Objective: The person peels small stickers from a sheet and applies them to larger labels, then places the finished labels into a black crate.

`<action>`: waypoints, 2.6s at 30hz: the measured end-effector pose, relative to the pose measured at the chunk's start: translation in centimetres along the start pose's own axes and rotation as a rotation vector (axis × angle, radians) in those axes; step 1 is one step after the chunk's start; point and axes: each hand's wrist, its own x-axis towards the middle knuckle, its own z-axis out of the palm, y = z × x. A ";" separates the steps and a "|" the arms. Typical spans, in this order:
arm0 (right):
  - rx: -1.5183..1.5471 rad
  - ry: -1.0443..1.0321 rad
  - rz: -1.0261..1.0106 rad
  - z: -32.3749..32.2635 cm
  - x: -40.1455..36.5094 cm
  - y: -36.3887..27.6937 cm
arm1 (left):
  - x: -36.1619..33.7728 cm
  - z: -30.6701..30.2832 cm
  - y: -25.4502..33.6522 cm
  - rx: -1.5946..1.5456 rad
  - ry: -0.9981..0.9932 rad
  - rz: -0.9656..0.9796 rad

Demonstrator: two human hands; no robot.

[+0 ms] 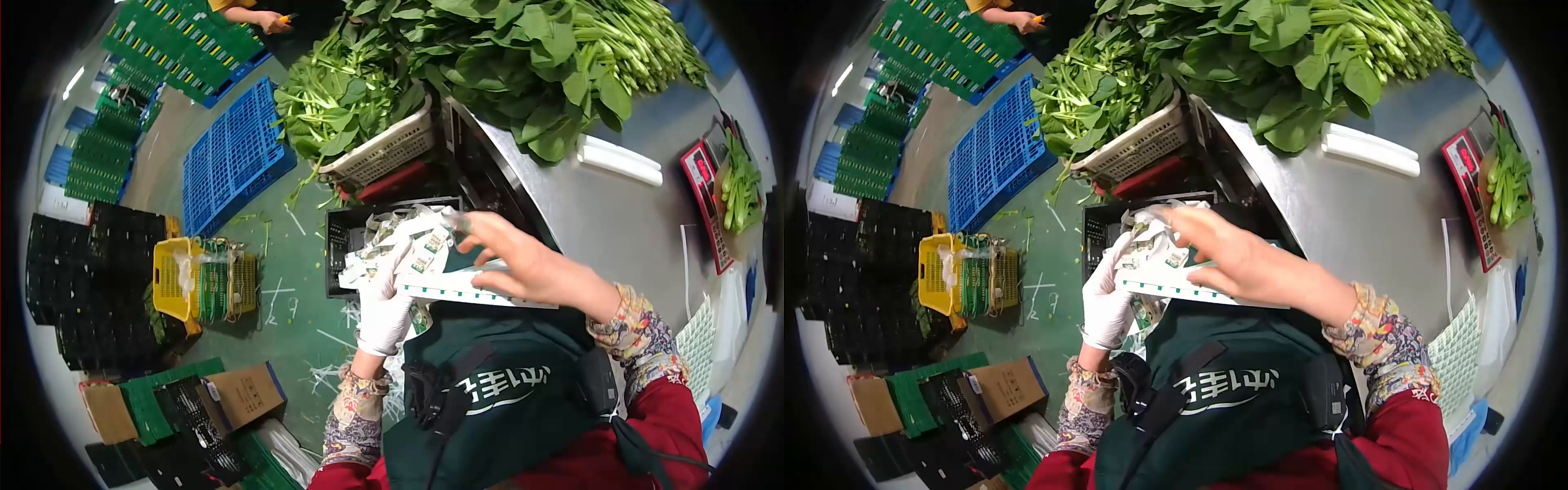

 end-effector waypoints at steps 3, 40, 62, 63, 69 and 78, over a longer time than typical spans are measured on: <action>-0.262 -0.045 -0.104 0.2 0.1 -1.6 | 0.3 -0.1 1.4 0.604 -0.034 0.123; -1.401 0.222 1.431 -23.2 -26.6 -0.6 | 1.6 0.9 2.8 0.138 0.221 0.197; -0.825 0.275 -0.033 5.4 5.5 1.0 | -3.6 -2.7 -0.9 0.317 0.261 -0.060; -0.951 0.239 0.046 5.1 5.4 2.5 | -3.4 -1.3 0.7 0.133 0.300 -0.103; 0.294 0.339 0.386 3.6 4.0 2.5 | -1.7 -2.3 -0.6 0.116 0.286 -0.042; 0.663 0.668 0.349 9.5 3.6 1.2 | -1.0 0.1 -1.2 0.185 0.423 0.025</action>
